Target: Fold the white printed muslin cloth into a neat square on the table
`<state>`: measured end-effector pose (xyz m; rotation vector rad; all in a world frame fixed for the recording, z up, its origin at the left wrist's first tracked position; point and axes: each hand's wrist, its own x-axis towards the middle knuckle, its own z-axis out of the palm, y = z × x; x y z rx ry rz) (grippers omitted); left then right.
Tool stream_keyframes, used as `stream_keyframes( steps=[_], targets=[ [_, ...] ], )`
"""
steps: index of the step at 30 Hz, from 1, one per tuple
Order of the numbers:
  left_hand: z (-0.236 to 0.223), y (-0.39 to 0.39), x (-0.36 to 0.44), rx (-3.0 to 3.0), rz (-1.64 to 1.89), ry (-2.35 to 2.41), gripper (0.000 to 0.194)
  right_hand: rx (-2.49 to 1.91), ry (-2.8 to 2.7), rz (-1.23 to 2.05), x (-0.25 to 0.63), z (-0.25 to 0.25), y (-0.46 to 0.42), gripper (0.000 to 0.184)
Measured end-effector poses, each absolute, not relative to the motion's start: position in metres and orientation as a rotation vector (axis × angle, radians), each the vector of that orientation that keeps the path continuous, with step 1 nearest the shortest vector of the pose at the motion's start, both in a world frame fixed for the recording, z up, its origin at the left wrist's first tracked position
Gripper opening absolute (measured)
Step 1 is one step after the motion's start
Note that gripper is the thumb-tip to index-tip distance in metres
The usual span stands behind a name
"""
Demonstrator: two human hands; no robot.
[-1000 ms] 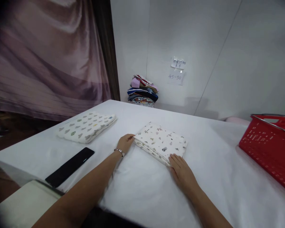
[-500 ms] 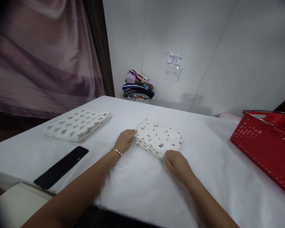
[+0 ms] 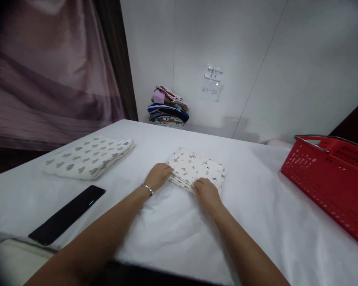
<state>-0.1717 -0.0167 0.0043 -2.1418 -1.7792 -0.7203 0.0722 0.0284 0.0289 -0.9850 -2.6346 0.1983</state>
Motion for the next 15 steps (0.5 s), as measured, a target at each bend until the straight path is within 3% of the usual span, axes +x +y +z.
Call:
stream_keyframes(
  steps=[15],
  targets=[
    [0.013,-0.021,-0.17,-2.176,-0.748,-1.796,0.018,-0.973,-2.472,0.338,0.079,0.02,0.028,0.03]
  ],
)
